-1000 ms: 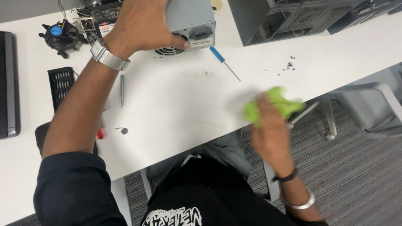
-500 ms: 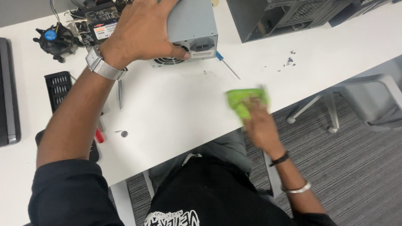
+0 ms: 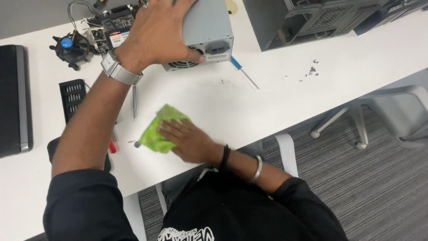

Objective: The person is unscrewing and opening a computer power supply unit (PSU) on a desk.

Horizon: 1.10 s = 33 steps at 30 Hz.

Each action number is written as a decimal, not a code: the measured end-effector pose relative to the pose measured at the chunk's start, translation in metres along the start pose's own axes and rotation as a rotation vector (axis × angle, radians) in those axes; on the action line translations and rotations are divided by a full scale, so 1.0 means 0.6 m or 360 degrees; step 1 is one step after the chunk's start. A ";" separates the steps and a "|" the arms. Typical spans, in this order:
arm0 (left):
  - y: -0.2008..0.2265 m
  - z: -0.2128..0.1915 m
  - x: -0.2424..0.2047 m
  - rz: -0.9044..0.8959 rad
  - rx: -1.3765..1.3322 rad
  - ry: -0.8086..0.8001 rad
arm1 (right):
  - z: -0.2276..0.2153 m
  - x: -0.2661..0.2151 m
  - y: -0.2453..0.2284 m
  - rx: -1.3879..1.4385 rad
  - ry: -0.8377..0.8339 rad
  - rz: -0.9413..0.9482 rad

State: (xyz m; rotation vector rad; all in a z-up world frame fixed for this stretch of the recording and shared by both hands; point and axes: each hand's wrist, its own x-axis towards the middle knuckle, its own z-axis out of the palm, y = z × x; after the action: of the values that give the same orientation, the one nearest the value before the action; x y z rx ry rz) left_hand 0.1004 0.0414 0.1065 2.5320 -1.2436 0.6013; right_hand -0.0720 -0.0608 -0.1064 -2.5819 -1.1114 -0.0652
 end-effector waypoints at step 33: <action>0.069 0.054 -0.040 -0.0442 -0.0064 -0.0464 | -0.200 -0.518 0.290 -0.0936 -0.0374 0.2438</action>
State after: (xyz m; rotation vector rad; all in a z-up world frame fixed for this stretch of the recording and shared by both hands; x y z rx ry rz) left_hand 0.0621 0.0202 0.0688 2.7607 -0.9448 0.1472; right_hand -0.1534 -0.4273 -0.0940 -3.2171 1.1929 0.3103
